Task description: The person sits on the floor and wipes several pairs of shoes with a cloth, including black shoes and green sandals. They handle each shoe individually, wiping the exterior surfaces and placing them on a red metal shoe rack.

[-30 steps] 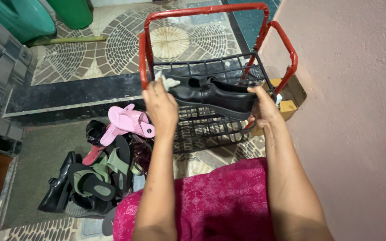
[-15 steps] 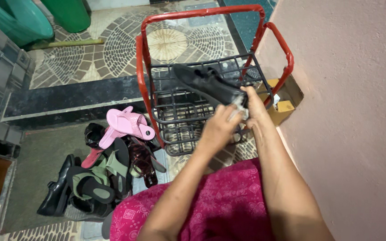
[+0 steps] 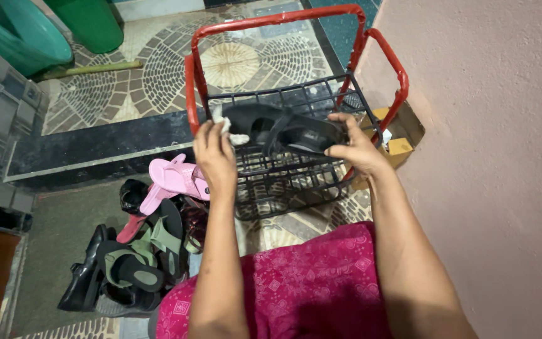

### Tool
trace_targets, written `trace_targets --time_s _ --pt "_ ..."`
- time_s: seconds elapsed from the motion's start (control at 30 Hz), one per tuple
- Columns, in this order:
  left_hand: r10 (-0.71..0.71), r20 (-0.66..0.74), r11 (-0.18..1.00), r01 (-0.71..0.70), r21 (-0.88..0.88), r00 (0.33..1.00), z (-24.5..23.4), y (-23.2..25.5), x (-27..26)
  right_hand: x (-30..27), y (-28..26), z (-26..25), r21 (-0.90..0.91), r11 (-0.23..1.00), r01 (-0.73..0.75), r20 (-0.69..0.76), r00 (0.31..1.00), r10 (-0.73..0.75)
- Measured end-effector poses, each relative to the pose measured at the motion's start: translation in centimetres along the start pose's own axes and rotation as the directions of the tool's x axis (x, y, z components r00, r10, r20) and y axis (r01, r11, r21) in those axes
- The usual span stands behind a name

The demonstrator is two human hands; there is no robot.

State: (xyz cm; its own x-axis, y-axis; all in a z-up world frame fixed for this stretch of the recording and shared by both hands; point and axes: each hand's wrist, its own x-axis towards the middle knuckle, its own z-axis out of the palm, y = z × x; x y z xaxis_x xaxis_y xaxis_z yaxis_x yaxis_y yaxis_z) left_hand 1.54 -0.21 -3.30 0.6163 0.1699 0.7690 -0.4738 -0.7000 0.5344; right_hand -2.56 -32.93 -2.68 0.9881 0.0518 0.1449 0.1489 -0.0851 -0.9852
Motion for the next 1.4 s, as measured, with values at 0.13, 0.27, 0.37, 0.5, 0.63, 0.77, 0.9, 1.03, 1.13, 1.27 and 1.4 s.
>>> trace_targets --time_s 0.13,0.27,0.37,0.5,0.63,0.77,0.9,1.03,1.13,1.27,1.4 --pt "-0.05 0.061 0.998 0.048 0.03 0.997 1.1 -0.4 -1.3 -0.2 -1.8 0.6 -0.239 0.97 -0.048 0.061 0.996 0.064" --pt "-0.249 0.032 0.965 0.251 -0.077 0.968 1.1 -0.5 -1.6 -0.6 -3.2 1.2 -0.522 0.853 0.009 0.082 0.996 0.039" --pt "-0.143 -0.045 0.984 0.137 -0.112 0.989 1.3 1.2 -0.9 -0.6 -3.5 1.9 -0.617 0.786 0.03 0.07 0.997 0.017" --pt "0.114 0.135 0.965 -0.078 -0.251 0.984 2.0 7.0 0.6 -0.4 -3.4 2.9 -0.654 0.746 0.125 0.07 0.992 -0.105" --pt "0.396 0.378 0.849 -0.176 -0.499 0.837 1.8 14.3 -1.3 -0.3 -3.0 3.9 -0.528 0.833 0.166 0.028 0.984 -0.178" --pt "0.462 0.367 0.875 -0.349 -0.336 0.807 1.3 13.8 -1.1 -0.4 -3.5 3.7 -0.563 0.822 0.084 -0.024 0.993 -0.118" --pt "0.288 0.268 0.958 -0.281 -0.066 0.919 0.2 5.5 1.5 -1.0 -4.3 3.6 -0.614 0.774 0.155 0.016 0.983 -0.185" --pt "-0.033 0.167 0.999 0.031 0.019 0.985 -1.2 0.3 2.3 -0.8 -4.7 3.8 -0.628 0.763 0.154 0.018 0.983 -0.184" --pt "0.042 0.194 0.999 -0.042 -0.004 0.98 -0.5 2.8 1.4 -0.3 -4.3 4.3 -0.635 0.756 0.158 0.017 0.982 -0.19" --pt "0.349 0.439 0.921 -0.215 -0.326 0.828 1.9 11.3 -1.3 0.2 -3.4 4.5 -0.603 0.791 0.1 -0.027 0.989 -0.145" --pt "0.354 0.429 0.921 -0.229 -0.315 0.831 1.7 12.5 -1.5 -0.1 -3.2 3.9 -0.536 0.839 0.095 -0.021 0.992 -0.126"
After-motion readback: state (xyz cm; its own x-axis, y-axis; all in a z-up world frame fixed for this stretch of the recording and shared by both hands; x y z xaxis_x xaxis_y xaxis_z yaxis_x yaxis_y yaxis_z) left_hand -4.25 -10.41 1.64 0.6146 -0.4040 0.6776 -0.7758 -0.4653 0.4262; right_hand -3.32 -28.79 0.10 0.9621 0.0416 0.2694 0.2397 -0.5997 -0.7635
